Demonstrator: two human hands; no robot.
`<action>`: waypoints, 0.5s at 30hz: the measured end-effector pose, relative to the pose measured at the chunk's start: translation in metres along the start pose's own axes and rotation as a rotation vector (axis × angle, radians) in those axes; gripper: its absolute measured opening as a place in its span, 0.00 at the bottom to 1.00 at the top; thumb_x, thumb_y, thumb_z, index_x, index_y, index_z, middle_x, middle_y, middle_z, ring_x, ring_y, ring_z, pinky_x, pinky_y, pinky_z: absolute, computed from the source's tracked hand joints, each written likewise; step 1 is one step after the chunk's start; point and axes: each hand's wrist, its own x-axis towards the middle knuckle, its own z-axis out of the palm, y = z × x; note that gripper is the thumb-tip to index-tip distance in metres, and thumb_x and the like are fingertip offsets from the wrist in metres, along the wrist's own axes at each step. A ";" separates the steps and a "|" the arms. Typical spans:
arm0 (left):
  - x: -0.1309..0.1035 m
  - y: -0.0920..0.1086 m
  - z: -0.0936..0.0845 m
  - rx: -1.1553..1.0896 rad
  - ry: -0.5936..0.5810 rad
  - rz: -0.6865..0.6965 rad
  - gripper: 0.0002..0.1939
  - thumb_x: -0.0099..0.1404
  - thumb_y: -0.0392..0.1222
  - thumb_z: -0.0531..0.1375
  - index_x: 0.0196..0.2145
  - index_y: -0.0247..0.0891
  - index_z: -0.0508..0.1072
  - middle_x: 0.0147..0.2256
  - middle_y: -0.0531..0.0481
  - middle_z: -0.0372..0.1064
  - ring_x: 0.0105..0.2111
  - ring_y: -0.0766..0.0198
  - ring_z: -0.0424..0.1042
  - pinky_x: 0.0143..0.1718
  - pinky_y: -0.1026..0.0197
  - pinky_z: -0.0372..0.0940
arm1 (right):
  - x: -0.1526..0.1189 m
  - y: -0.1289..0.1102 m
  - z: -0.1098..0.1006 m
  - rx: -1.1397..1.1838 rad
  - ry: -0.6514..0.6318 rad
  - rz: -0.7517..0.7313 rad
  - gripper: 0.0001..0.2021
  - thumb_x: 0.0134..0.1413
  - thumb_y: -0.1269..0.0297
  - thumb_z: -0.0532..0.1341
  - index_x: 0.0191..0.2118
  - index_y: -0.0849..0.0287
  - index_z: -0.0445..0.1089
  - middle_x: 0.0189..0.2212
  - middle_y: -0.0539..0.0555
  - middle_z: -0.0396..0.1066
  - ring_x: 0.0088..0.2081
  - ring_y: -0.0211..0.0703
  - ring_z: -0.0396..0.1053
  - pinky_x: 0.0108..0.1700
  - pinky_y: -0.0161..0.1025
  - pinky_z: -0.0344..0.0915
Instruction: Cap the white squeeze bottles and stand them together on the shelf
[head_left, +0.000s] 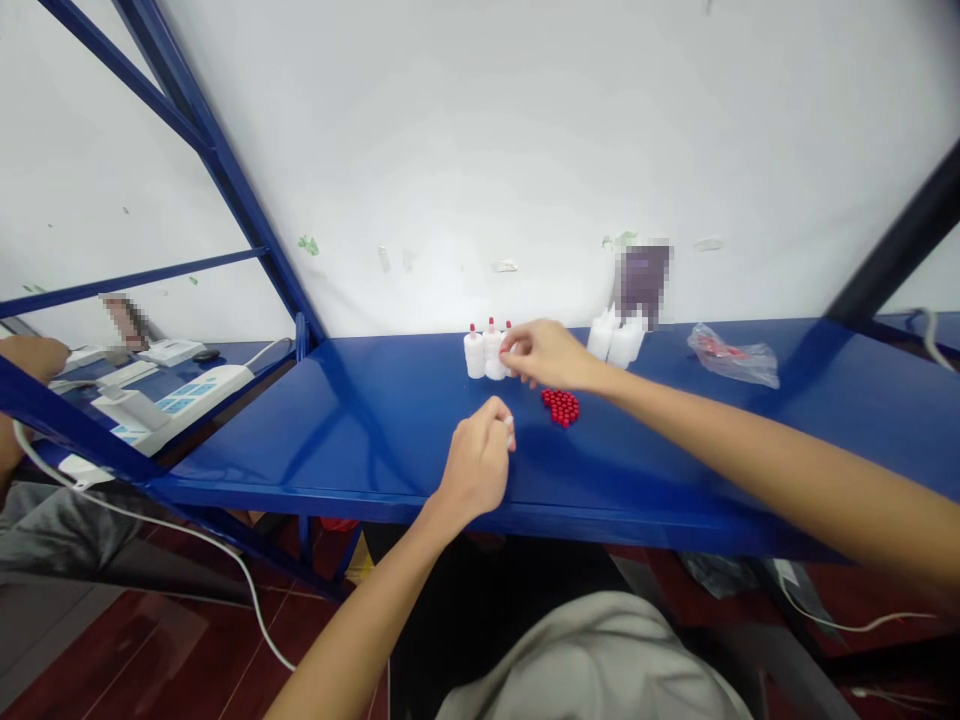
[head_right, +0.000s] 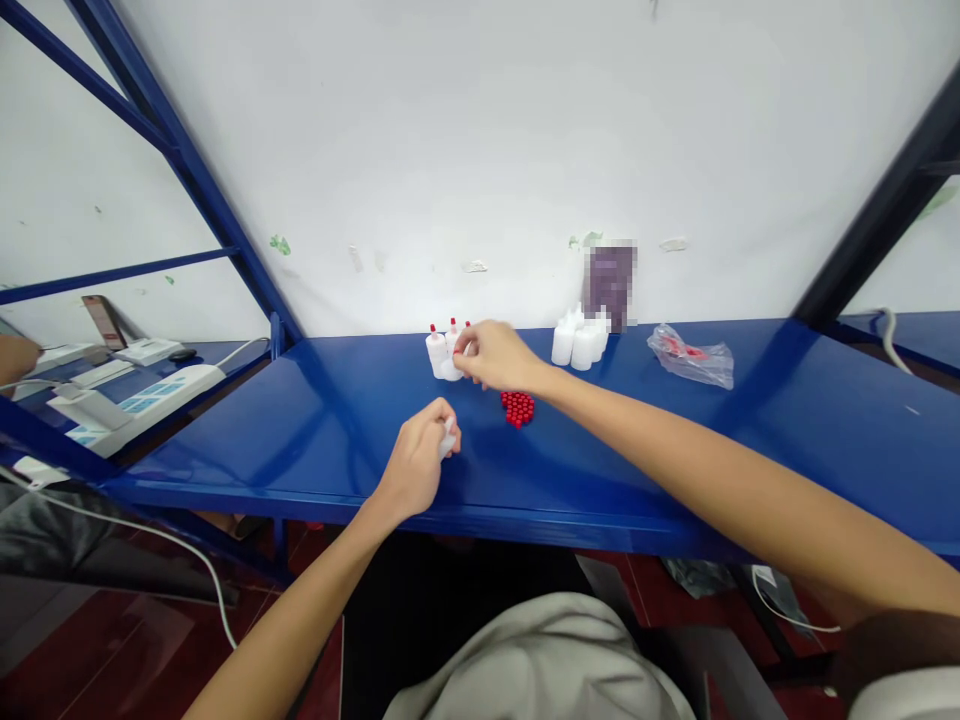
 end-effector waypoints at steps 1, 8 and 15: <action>-0.002 0.002 0.001 0.064 -0.032 0.024 0.10 0.68 0.37 0.46 0.29 0.39 0.61 0.25 0.54 0.63 0.26 0.65 0.60 0.30 0.62 0.54 | 0.008 0.006 0.008 -0.130 -0.056 -0.026 0.07 0.54 0.69 0.60 0.37 0.64 0.75 0.26 0.56 0.77 0.27 0.40 0.73 0.34 0.37 0.67; -0.007 0.013 0.002 0.211 -0.171 0.044 0.13 0.73 0.42 0.46 0.33 0.40 0.66 0.26 0.56 0.64 0.28 0.65 0.63 0.33 0.62 0.55 | 0.026 0.012 0.028 -0.425 -0.089 -0.019 0.12 0.60 0.62 0.59 0.40 0.65 0.77 0.36 0.63 0.77 0.39 0.48 0.73 0.38 0.38 0.62; -0.001 0.004 0.002 0.073 -0.133 -0.028 0.13 0.68 0.39 0.46 0.29 0.39 0.66 0.24 0.56 0.63 0.25 0.65 0.63 0.29 0.63 0.54 | -0.047 0.015 -0.037 -0.458 -0.226 -0.109 0.12 0.60 0.66 0.57 0.43 0.61 0.76 0.28 0.54 0.76 0.29 0.41 0.70 0.34 0.37 0.60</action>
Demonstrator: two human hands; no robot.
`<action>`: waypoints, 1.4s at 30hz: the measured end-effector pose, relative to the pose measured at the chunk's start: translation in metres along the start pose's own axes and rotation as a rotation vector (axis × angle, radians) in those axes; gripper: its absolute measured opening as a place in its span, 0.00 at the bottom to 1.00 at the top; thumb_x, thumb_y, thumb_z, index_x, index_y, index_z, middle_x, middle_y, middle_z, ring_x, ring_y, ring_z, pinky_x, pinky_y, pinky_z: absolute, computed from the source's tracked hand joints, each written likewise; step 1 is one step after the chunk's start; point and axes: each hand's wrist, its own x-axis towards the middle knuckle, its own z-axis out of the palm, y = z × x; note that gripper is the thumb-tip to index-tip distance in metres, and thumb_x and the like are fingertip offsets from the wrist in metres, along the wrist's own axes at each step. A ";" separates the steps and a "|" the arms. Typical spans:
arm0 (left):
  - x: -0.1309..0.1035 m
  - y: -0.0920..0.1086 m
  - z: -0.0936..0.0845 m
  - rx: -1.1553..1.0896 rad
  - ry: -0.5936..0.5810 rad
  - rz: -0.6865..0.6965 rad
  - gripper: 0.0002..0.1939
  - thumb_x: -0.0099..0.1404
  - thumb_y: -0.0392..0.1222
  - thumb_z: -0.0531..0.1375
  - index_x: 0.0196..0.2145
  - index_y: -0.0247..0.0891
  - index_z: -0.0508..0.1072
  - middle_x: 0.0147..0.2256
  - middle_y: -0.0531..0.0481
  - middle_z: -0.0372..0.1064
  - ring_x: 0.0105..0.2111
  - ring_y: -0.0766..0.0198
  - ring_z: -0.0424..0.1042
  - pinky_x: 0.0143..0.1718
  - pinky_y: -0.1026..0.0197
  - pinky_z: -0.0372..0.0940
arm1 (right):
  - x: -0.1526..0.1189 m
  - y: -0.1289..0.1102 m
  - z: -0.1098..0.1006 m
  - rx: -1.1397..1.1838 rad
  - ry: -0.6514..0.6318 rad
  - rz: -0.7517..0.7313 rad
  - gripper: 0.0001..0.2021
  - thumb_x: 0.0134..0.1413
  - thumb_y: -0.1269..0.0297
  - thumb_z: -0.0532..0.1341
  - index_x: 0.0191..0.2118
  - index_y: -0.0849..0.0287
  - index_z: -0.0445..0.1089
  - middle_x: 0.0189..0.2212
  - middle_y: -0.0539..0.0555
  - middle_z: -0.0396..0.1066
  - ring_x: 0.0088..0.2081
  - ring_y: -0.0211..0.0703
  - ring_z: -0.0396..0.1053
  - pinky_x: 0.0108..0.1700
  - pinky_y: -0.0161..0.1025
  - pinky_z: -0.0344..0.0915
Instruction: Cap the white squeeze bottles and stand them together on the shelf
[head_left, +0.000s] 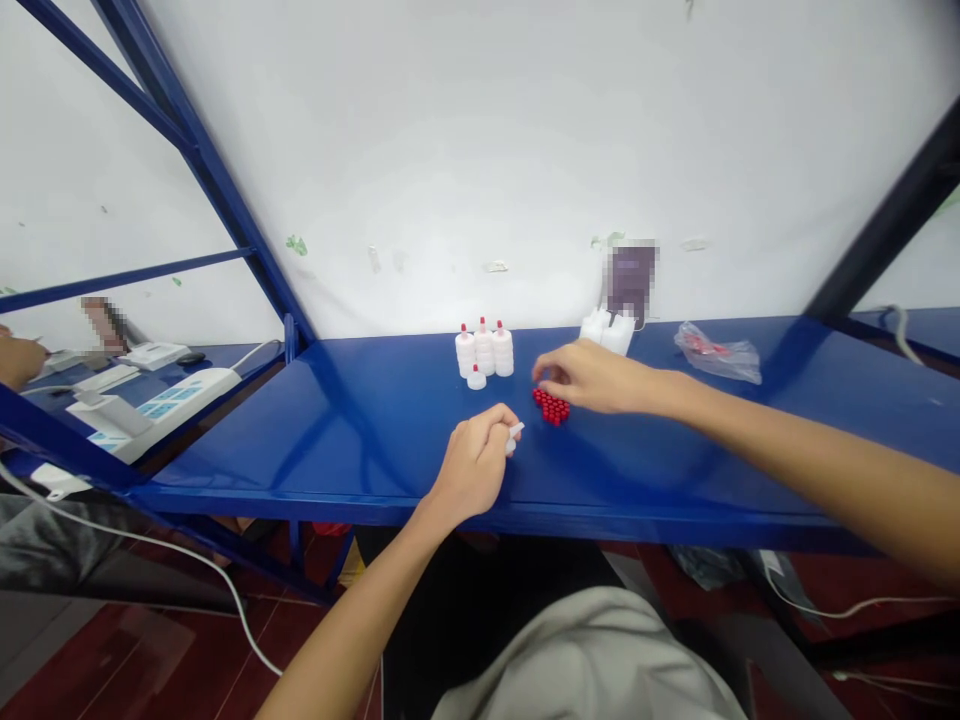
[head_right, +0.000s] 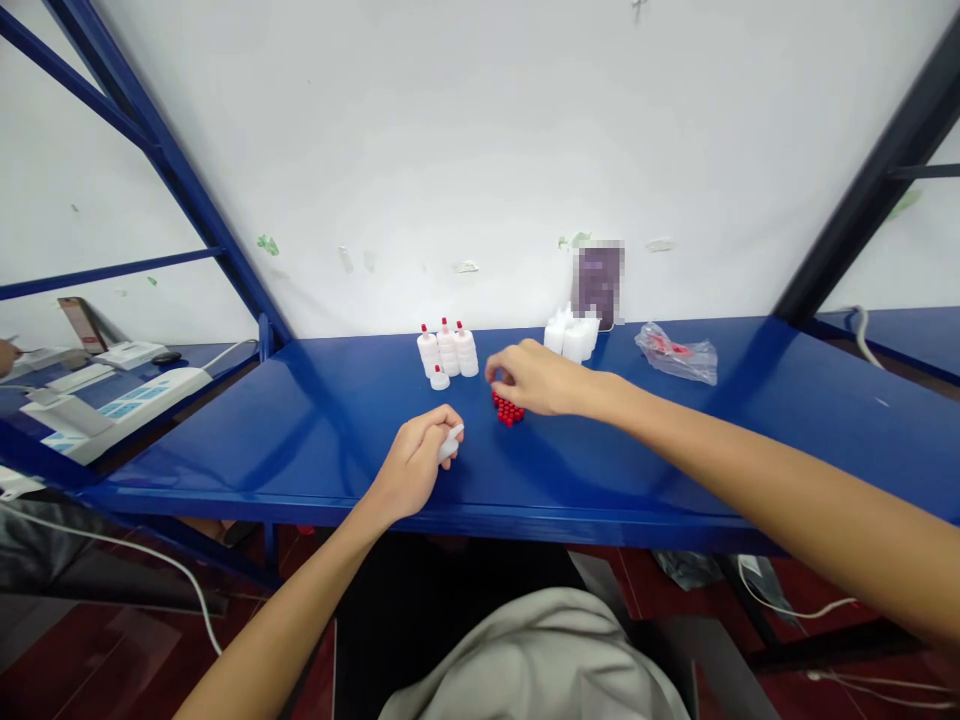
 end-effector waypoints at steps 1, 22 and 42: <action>0.002 -0.002 0.000 -0.034 0.001 -0.012 0.13 0.67 0.39 0.46 0.28 0.39 0.66 0.24 0.55 0.63 0.25 0.65 0.62 0.28 0.63 0.54 | -0.013 0.003 -0.001 -0.034 -0.024 0.000 0.12 0.60 0.66 0.57 0.44 0.60 0.76 0.28 0.54 0.76 0.29 0.42 0.70 0.34 0.37 0.60; 0.002 -0.006 -0.001 -0.157 -0.067 -0.002 0.24 0.70 0.53 0.49 0.22 0.36 0.67 0.20 0.52 0.62 0.24 0.65 0.61 0.29 0.62 0.55 | -0.032 -0.040 0.019 0.313 0.094 -0.053 0.05 0.55 0.64 0.62 0.35 0.59 0.72 0.23 0.46 0.68 0.24 0.34 0.62 0.30 0.34 0.56; 0.001 -0.009 -0.006 -0.184 -0.086 0.033 0.17 0.64 0.45 0.51 0.20 0.35 0.64 0.18 0.54 0.57 0.21 0.69 0.55 0.25 0.64 0.52 | -0.031 -0.062 0.053 0.741 0.219 -0.028 0.04 0.51 0.68 0.62 0.33 0.60 0.73 0.19 0.45 0.65 0.20 0.31 0.57 0.23 0.32 0.56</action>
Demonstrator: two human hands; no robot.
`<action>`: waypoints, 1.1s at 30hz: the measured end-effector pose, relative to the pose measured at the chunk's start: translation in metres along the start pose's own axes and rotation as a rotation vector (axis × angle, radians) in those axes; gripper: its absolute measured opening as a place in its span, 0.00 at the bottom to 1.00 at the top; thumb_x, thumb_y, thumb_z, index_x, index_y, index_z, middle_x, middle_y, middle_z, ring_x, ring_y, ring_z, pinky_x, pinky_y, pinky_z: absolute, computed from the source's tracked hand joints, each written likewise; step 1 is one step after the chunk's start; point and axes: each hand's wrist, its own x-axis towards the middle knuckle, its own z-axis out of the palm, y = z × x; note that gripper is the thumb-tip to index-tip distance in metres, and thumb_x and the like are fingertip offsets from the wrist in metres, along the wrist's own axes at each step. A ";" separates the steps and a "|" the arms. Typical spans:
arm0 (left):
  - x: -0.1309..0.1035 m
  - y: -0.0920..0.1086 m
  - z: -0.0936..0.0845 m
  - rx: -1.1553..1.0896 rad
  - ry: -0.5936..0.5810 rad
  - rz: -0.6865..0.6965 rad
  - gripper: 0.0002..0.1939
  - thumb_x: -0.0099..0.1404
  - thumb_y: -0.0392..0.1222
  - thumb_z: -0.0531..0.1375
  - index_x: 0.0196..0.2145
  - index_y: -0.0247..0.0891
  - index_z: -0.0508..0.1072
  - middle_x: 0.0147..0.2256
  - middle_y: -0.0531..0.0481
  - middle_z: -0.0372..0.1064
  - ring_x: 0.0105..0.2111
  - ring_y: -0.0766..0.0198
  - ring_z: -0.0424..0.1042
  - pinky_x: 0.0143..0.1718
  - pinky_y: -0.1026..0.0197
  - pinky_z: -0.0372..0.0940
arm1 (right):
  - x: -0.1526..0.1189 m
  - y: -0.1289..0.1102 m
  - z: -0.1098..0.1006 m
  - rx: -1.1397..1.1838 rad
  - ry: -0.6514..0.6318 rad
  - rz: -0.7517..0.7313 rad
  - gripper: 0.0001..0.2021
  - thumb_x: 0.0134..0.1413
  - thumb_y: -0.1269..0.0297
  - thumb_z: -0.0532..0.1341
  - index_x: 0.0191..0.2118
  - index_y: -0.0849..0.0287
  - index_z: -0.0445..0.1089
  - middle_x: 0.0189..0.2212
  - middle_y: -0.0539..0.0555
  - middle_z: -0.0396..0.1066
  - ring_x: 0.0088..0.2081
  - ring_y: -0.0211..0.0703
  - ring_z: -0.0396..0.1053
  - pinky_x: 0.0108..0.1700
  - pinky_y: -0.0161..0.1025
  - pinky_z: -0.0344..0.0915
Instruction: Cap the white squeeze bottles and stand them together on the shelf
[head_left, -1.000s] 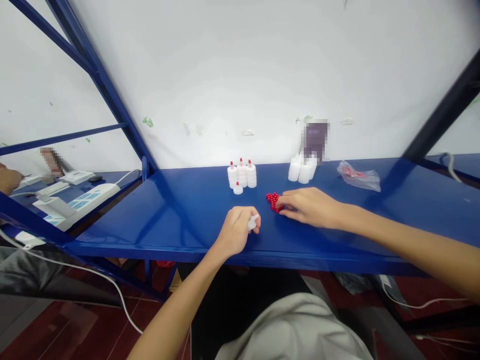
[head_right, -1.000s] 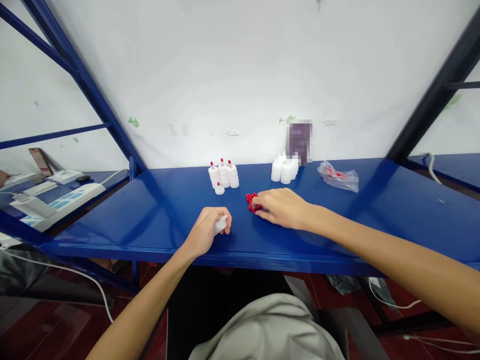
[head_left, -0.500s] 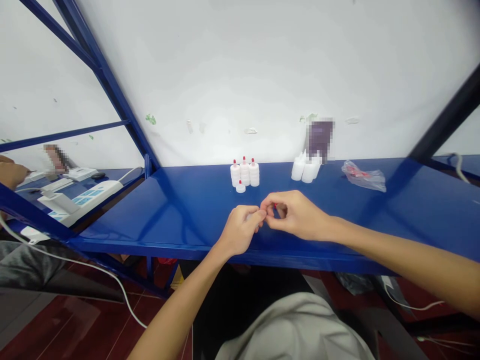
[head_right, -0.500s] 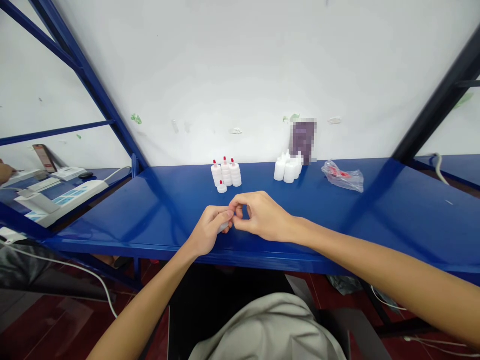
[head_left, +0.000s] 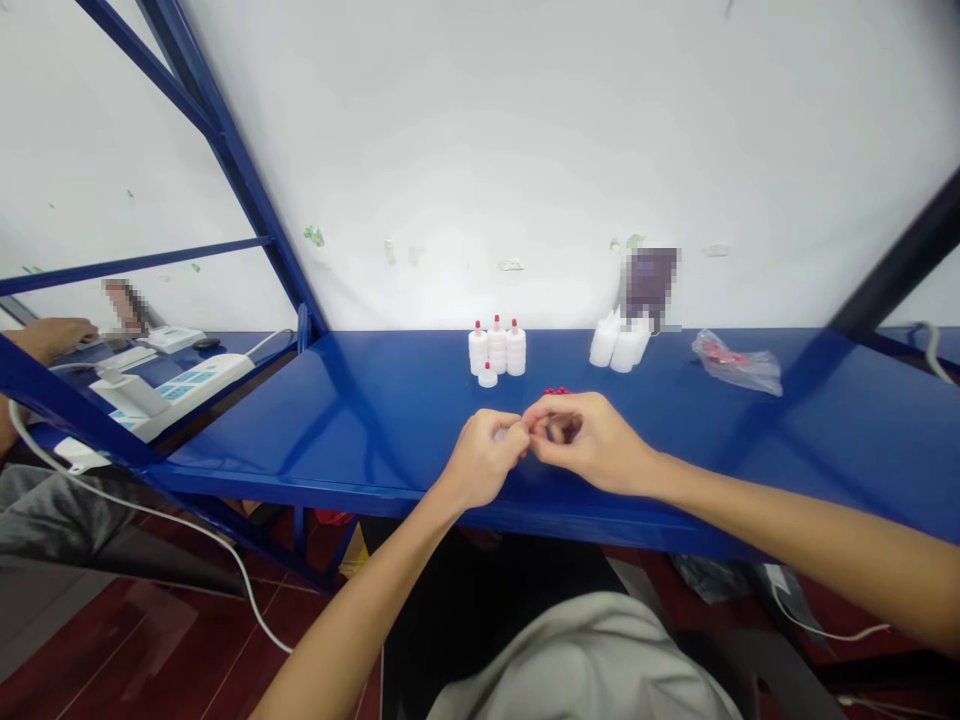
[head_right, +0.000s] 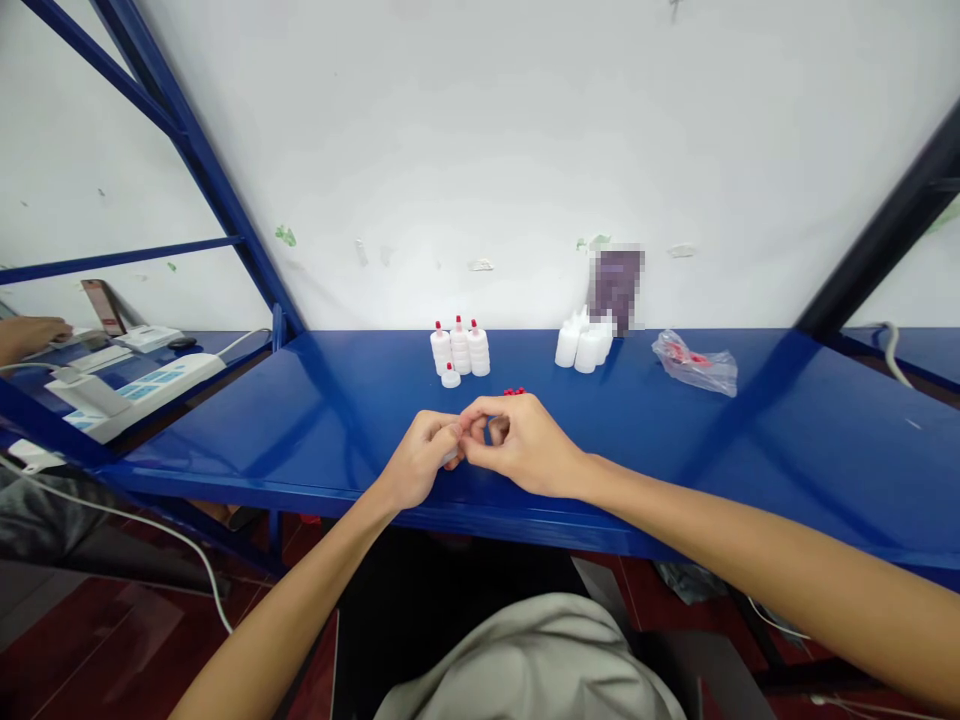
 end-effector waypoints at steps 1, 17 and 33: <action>0.000 0.000 0.001 -0.004 0.010 -0.005 0.16 0.63 0.44 0.51 0.19 0.35 0.63 0.18 0.54 0.56 0.20 0.70 0.54 0.24 0.64 0.51 | 0.001 0.000 0.002 0.023 0.006 0.003 0.04 0.50 0.68 0.62 0.32 0.60 0.73 0.18 0.44 0.65 0.20 0.31 0.57 0.23 0.32 0.55; 0.005 -0.005 0.004 -0.176 0.231 -0.078 0.19 0.67 0.46 0.46 0.27 0.36 0.71 0.20 0.54 0.62 0.20 0.69 0.61 0.25 0.66 0.55 | 0.128 0.041 -0.009 -0.500 0.230 0.074 0.07 0.50 0.71 0.62 0.34 0.63 0.78 0.28 0.55 0.77 0.30 0.41 0.71 0.36 0.37 0.64; 0.003 0.000 0.007 -0.212 0.136 -0.118 0.18 0.69 0.45 0.46 0.26 0.36 0.67 0.21 0.55 0.59 0.15 0.73 0.60 0.16 0.69 0.51 | 0.024 0.022 -0.077 -0.725 -0.108 0.169 0.10 0.57 0.62 0.59 0.38 0.61 0.76 0.17 0.47 0.67 0.21 0.37 0.63 0.28 0.36 0.56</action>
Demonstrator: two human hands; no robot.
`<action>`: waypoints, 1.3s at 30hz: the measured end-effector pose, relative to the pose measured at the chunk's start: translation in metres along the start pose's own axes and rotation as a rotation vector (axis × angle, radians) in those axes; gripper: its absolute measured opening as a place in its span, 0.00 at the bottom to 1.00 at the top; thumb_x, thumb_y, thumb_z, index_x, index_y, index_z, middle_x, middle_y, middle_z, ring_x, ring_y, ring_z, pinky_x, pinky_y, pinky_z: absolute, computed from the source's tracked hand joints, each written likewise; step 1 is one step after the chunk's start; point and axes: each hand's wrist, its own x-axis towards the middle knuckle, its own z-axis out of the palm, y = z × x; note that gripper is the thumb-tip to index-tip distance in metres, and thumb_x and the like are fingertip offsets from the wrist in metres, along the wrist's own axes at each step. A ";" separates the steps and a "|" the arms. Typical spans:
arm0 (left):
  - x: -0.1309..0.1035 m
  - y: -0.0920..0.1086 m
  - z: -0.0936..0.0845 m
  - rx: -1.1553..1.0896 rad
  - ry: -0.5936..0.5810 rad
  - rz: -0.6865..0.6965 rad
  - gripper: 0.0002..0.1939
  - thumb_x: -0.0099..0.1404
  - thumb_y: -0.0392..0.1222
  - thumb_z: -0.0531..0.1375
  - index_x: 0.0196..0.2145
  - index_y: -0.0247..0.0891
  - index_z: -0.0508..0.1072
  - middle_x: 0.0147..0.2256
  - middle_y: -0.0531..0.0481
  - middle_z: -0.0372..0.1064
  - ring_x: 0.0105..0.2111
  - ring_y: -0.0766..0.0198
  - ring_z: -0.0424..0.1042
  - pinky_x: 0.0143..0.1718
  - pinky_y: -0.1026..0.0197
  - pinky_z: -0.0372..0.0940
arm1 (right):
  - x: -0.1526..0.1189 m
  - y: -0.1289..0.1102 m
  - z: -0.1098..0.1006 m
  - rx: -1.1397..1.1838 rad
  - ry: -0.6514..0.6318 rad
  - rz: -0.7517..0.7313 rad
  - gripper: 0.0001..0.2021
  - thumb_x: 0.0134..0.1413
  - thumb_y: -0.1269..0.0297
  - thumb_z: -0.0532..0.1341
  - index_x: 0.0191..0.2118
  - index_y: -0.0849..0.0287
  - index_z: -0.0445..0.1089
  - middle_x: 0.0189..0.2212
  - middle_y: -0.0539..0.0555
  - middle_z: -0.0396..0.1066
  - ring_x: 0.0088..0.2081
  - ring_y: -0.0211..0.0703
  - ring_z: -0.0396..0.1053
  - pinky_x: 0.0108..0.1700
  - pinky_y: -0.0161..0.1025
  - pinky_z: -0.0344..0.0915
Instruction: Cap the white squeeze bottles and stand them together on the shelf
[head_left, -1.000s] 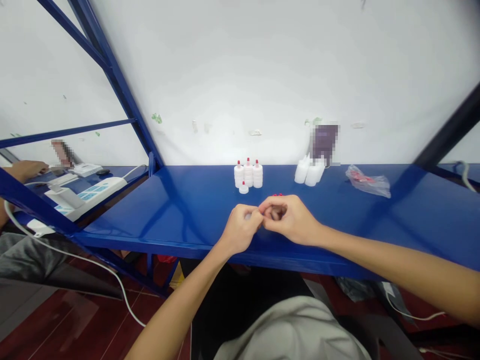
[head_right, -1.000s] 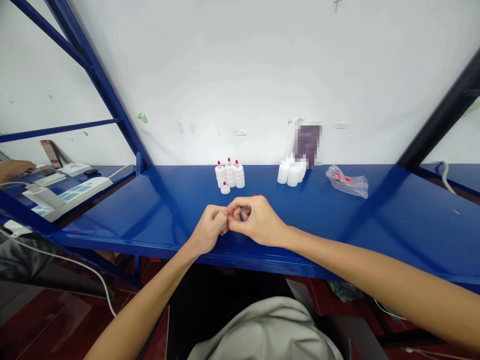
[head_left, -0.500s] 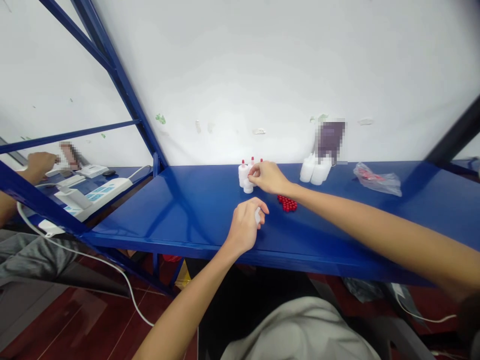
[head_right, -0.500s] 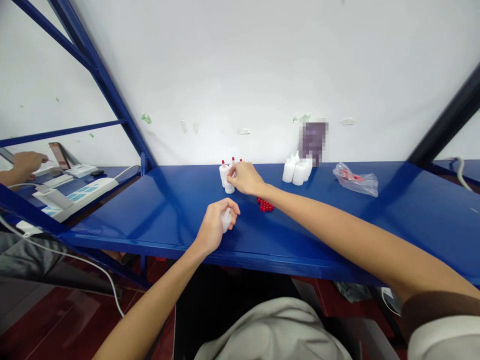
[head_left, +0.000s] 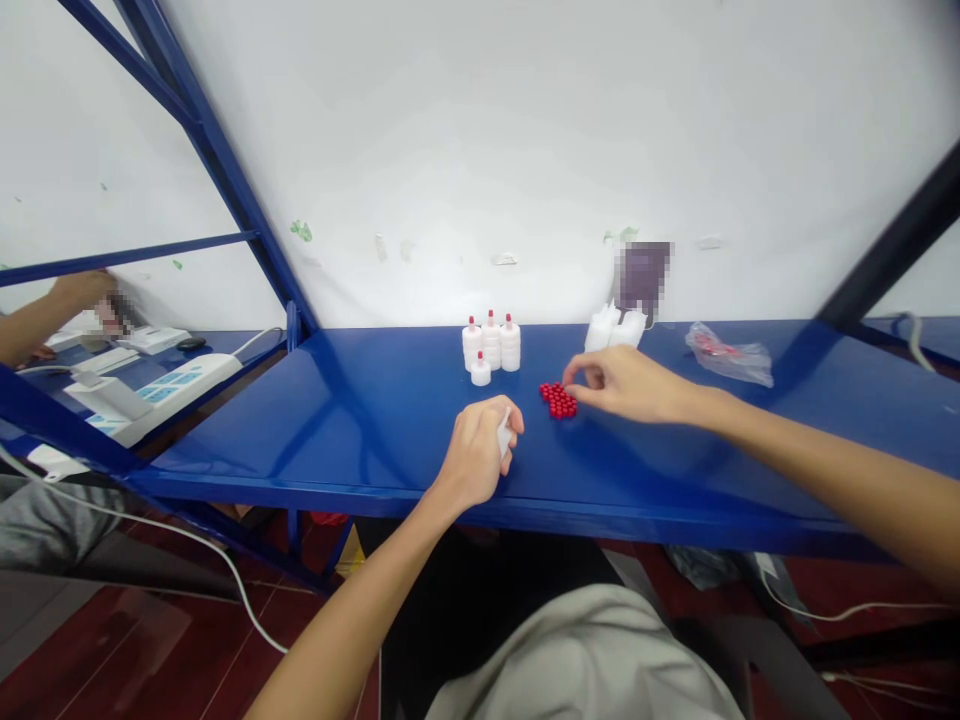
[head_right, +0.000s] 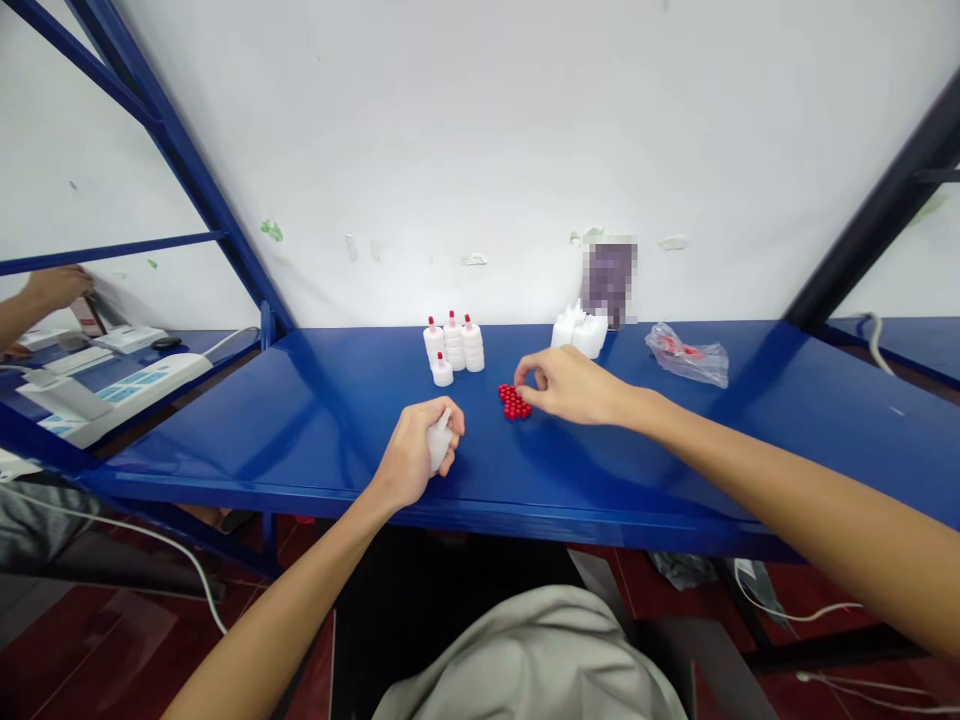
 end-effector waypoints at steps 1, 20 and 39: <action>0.000 0.000 0.001 0.010 -0.004 0.002 0.18 0.69 0.44 0.45 0.27 0.36 0.67 0.21 0.56 0.59 0.14 0.73 0.59 0.16 0.68 0.51 | -0.008 0.002 0.001 -0.006 -0.037 -0.013 0.11 0.58 0.62 0.59 0.40 0.60 0.76 0.17 0.47 0.67 0.20 0.37 0.62 0.27 0.36 0.55; 0.003 -0.001 0.003 0.109 -0.027 0.047 0.24 0.71 0.52 0.48 0.24 0.35 0.68 0.19 0.55 0.60 0.18 0.70 0.58 0.23 0.66 0.55 | -0.020 -0.052 0.015 0.570 0.015 -0.142 0.07 0.57 0.60 0.61 0.35 0.58 0.71 0.22 0.45 0.65 0.21 0.33 0.55 0.27 0.34 0.54; 0.000 0.004 0.002 -0.121 0.147 0.090 0.18 0.68 0.56 0.50 0.35 0.37 0.66 0.18 0.58 0.60 0.13 0.71 0.56 0.15 0.68 0.51 | 0.019 -0.065 0.023 0.743 0.121 -0.189 0.05 0.53 0.65 0.62 0.34 0.60 0.72 0.25 0.48 0.70 0.24 0.34 0.63 0.27 0.33 0.59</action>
